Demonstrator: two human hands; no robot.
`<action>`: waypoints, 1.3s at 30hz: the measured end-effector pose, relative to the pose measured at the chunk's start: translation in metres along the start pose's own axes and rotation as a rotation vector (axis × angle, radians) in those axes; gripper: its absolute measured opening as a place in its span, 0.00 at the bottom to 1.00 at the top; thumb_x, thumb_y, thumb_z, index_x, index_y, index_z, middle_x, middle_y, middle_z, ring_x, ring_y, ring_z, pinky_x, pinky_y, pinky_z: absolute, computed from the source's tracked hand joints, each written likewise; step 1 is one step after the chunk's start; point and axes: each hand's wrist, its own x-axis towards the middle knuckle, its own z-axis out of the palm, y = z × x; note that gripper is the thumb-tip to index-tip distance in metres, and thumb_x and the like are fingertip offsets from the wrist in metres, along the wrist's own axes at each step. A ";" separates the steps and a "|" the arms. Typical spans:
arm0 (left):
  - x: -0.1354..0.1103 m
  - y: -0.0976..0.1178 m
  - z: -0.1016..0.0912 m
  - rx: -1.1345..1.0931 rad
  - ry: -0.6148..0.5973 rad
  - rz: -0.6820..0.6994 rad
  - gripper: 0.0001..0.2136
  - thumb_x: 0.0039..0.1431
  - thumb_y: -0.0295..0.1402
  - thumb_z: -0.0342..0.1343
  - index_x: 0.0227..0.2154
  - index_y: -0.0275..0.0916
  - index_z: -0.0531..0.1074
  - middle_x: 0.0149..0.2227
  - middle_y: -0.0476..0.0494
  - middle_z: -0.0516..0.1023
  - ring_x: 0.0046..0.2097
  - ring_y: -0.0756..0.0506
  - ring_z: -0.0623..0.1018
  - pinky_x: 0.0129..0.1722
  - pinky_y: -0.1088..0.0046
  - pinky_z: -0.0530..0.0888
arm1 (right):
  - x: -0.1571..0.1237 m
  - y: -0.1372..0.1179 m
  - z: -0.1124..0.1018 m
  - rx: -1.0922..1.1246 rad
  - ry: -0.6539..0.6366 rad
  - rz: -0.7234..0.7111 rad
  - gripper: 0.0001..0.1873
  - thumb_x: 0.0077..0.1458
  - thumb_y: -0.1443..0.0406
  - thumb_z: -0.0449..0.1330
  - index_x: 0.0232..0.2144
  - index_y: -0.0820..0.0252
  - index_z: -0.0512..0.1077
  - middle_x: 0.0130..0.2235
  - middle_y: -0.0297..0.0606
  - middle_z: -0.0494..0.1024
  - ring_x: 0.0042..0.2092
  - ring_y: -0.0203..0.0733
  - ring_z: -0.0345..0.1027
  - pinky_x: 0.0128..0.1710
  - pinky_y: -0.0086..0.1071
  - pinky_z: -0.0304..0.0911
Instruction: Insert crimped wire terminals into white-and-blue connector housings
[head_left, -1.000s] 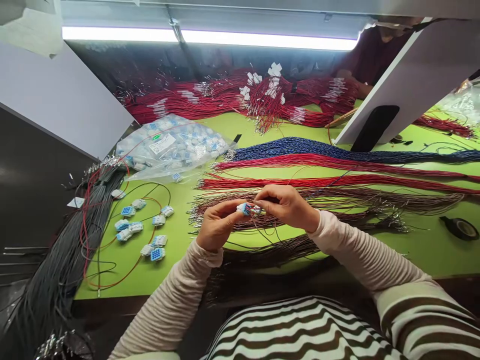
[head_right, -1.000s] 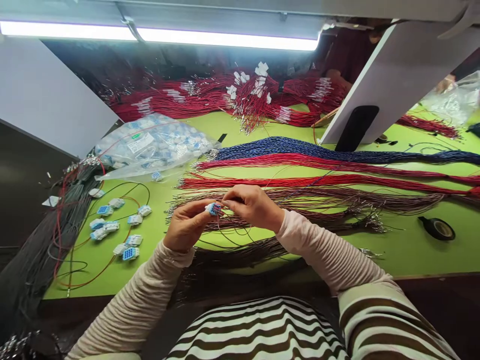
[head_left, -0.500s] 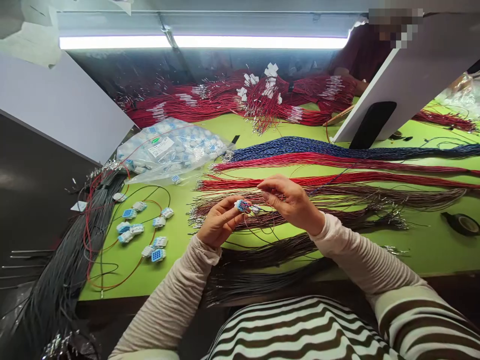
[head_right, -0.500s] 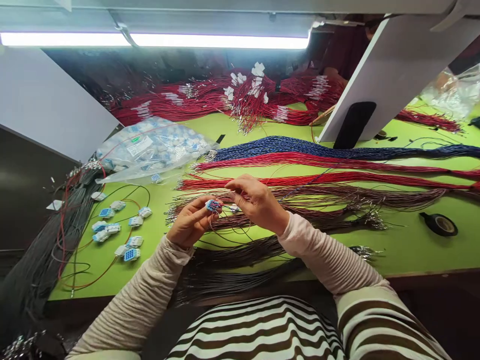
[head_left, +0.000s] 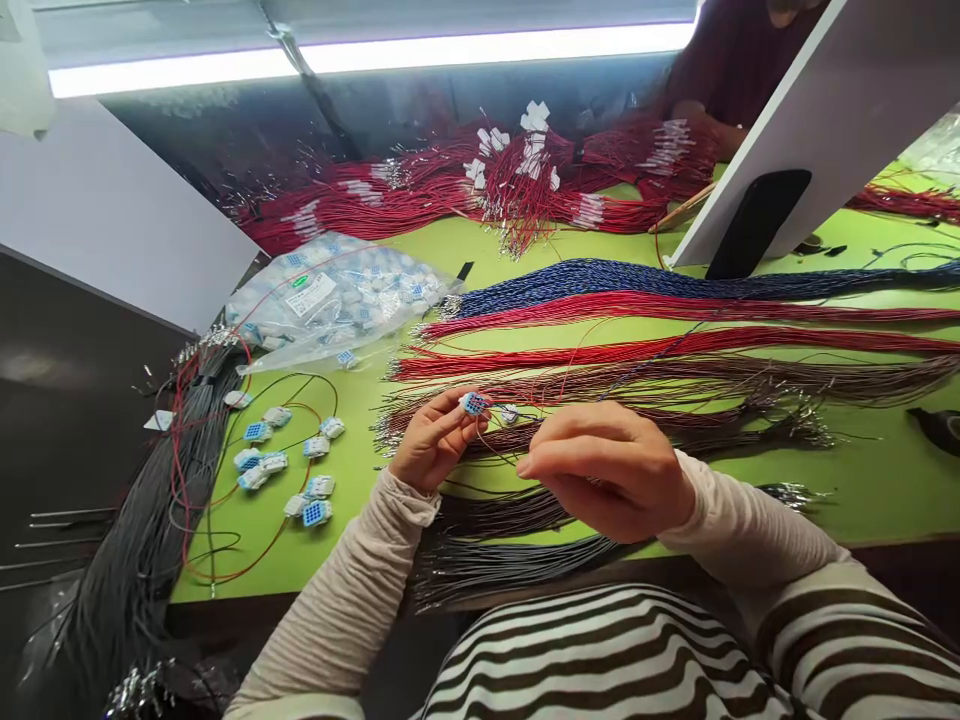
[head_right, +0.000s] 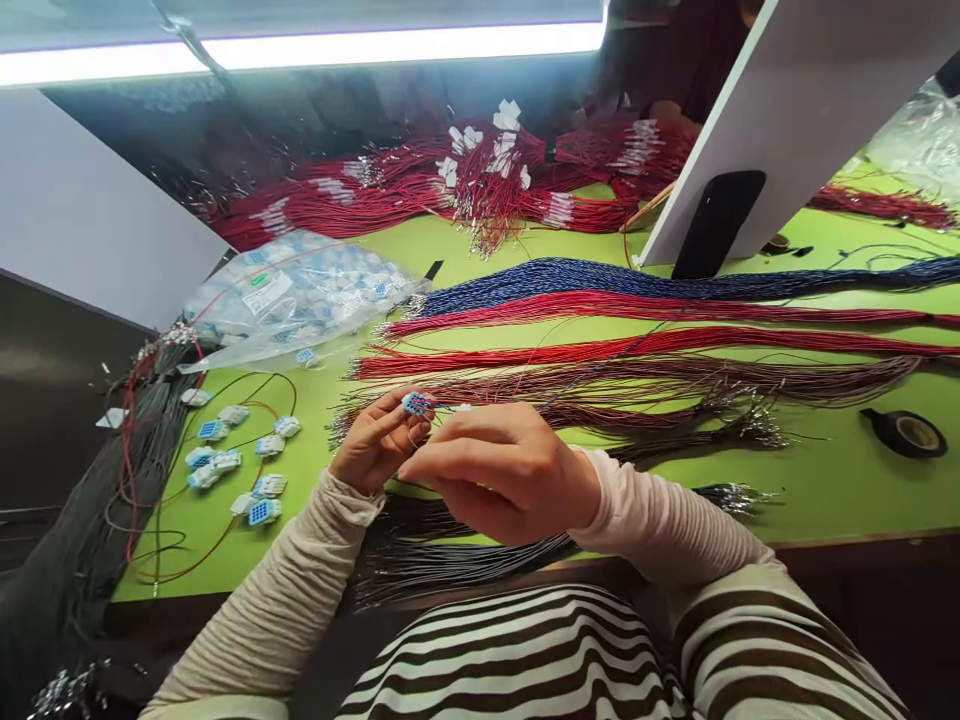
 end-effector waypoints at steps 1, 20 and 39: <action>0.000 0.000 0.000 -0.002 -0.005 0.002 0.15 0.44 0.29 0.68 0.38 0.35 0.77 0.35 0.43 0.81 0.33 0.49 0.80 0.34 0.78 0.77 | -0.001 0.001 0.001 -0.010 0.000 0.004 0.10 0.55 0.75 0.55 0.39 0.62 0.71 0.32 0.38 0.76 0.33 0.32 0.69 0.34 0.25 0.67; -0.003 0.003 0.005 0.014 0.005 0.020 0.15 0.44 0.29 0.68 0.37 0.34 0.77 0.34 0.43 0.80 0.33 0.50 0.78 0.34 0.78 0.77 | -0.003 0.025 0.011 -0.151 0.077 0.183 0.10 0.57 0.73 0.54 0.39 0.58 0.72 0.36 0.37 0.78 0.37 0.34 0.72 0.38 0.28 0.68; -0.004 0.003 0.006 0.034 -0.032 0.016 0.14 0.46 0.29 0.68 0.37 0.34 0.76 0.36 0.42 0.81 0.34 0.48 0.80 0.36 0.76 0.78 | -0.006 0.037 0.015 -0.173 0.074 0.202 0.11 0.57 0.73 0.54 0.39 0.58 0.73 0.37 0.37 0.78 0.37 0.35 0.72 0.39 0.29 0.70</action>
